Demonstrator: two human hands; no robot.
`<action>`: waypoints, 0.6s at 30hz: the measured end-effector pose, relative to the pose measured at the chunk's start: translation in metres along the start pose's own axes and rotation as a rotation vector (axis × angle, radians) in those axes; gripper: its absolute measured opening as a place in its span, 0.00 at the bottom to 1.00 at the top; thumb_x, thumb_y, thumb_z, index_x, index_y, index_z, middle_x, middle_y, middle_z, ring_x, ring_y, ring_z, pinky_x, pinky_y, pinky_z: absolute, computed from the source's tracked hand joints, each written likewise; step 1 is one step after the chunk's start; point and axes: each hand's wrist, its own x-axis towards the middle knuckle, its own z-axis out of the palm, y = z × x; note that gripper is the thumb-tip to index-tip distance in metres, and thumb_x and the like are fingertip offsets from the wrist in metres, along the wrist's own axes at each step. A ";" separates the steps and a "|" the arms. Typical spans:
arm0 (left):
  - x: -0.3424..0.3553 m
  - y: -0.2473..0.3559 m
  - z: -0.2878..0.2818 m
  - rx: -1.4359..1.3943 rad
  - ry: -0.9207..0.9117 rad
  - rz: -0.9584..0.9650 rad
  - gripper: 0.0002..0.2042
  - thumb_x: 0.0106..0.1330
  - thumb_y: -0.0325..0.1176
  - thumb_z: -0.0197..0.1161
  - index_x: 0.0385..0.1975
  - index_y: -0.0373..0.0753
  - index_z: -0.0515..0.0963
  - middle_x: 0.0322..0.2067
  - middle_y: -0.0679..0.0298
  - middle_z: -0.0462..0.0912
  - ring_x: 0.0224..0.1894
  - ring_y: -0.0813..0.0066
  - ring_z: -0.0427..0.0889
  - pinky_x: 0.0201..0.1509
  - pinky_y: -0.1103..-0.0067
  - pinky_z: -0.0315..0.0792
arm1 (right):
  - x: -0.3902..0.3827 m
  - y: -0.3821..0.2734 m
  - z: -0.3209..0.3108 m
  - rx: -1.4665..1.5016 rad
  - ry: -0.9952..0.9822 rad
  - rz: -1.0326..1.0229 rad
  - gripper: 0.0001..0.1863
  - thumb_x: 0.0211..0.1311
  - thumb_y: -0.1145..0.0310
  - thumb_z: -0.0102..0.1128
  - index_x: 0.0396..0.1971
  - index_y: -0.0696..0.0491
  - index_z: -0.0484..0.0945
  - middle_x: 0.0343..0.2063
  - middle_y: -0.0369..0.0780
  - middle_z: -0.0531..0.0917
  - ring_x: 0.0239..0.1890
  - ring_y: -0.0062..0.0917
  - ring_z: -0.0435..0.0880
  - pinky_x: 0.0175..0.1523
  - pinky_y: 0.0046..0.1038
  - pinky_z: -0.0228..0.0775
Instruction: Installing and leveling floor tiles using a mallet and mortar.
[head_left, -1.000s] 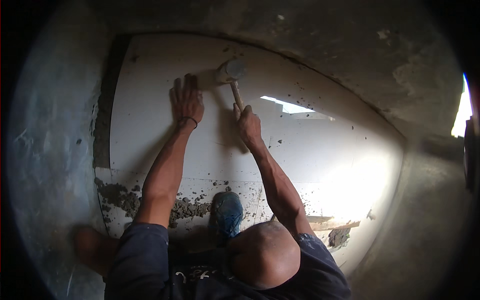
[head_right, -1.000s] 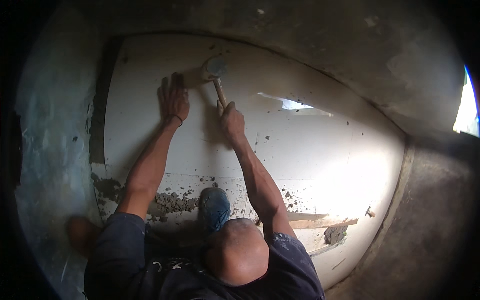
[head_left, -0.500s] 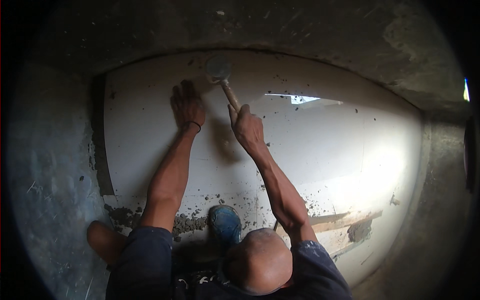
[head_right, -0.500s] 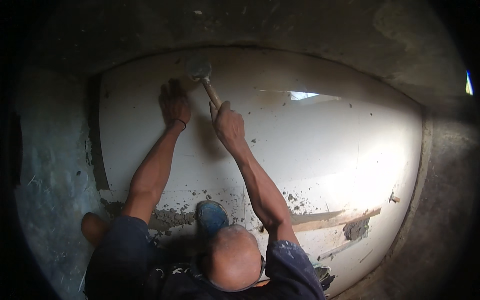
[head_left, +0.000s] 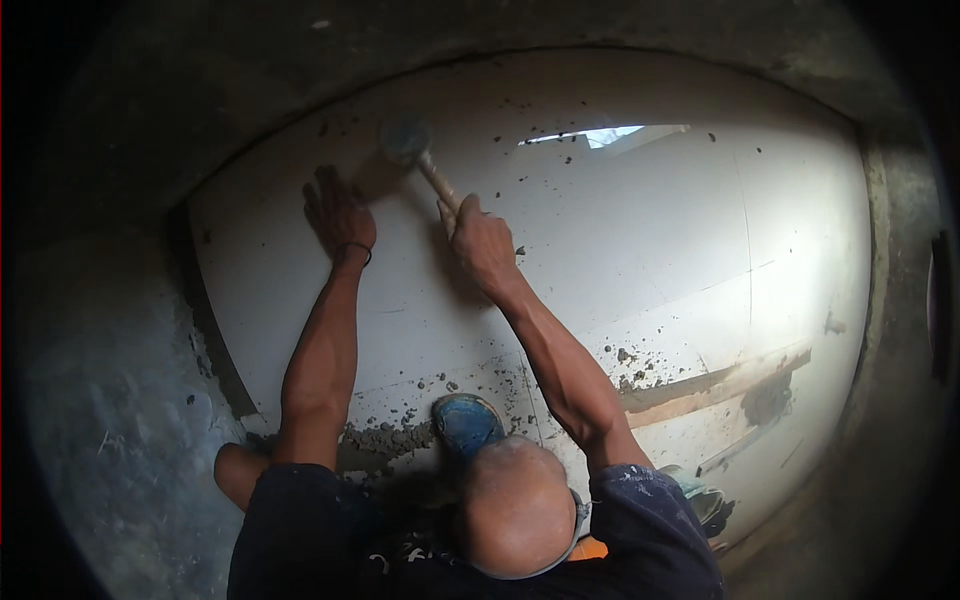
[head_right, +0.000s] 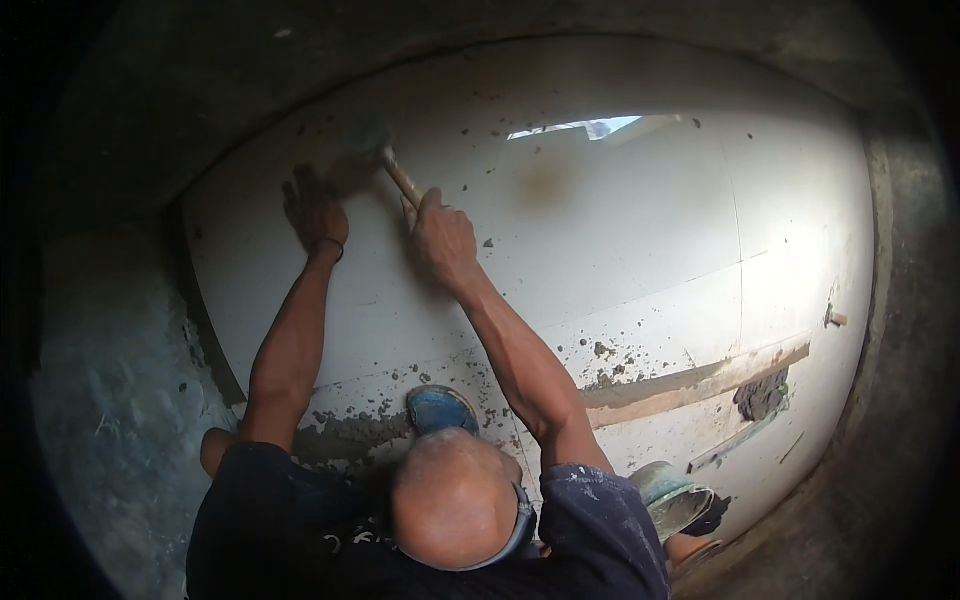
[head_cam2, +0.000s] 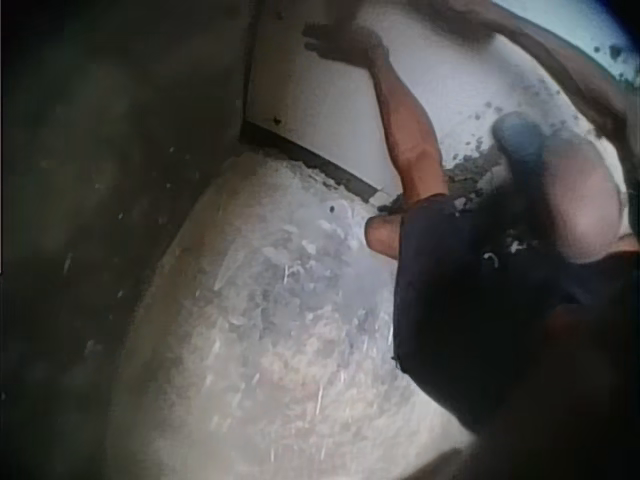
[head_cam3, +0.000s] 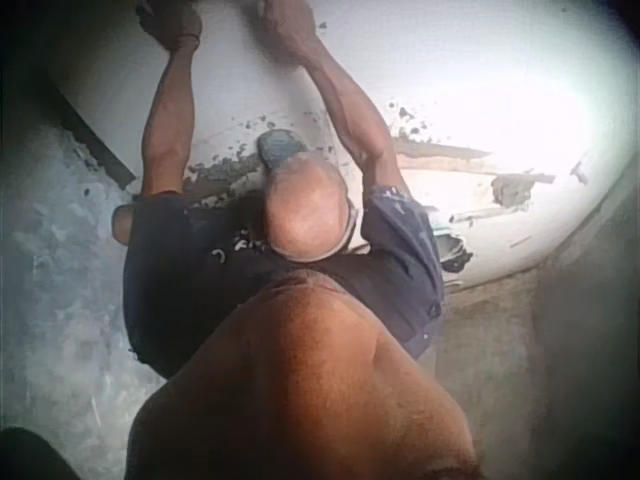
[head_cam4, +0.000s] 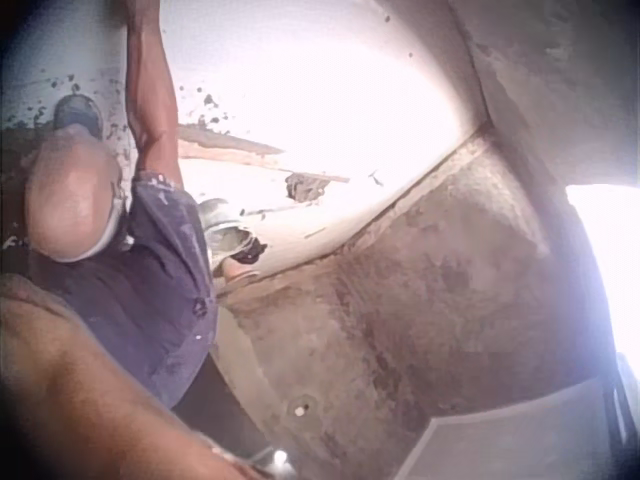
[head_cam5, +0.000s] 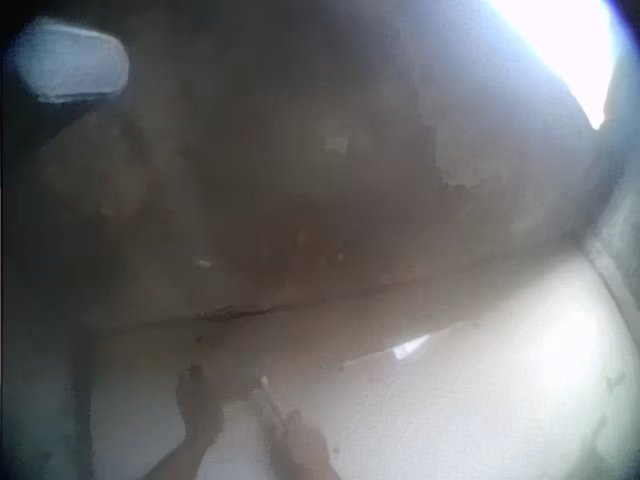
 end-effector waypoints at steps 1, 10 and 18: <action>0.000 0.000 0.001 -0.037 0.067 0.028 0.29 0.75 0.39 0.45 0.74 0.44 0.52 0.74 0.61 0.52 0.75 0.53 0.50 0.76 0.59 0.49 | 0.001 0.001 0.000 -0.047 -0.012 -0.052 0.23 0.72 0.52 0.53 0.30 0.61 0.67 0.14 0.54 0.77 0.18 0.54 0.79 0.24 0.49 0.71; 0.002 0.000 0.007 0.042 -0.004 0.012 0.28 0.75 0.39 0.44 0.74 0.43 0.51 0.74 0.62 0.51 0.75 0.53 0.51 0.75 0.61 0.51 | 0.009 0.008 -0.009 -0.048 -0.003 -0.075 0.23 0.72 0.53 0.53 0.30 0.60 0.67 0.15 0.54 0.78 0.16 0.52 0.78 0.22 0.47 0.70; 0.001 0.001 0.001 -0.035 0.088 0.027 0.28 0.76 0.39 0.43 0.74 0.42 0.52 0.74 0.62 0.52 0.74 0.52 0.52 0.75 0.60 0.52 | 0.005 0.014 -0.007 -0.039 -0.027 -0.059 0.23 0.72 0.54 0.53 0.31 0.62 0.68 0.12 0.51 0.77 0.15 0.51 0.79 0.21 0.46 0.70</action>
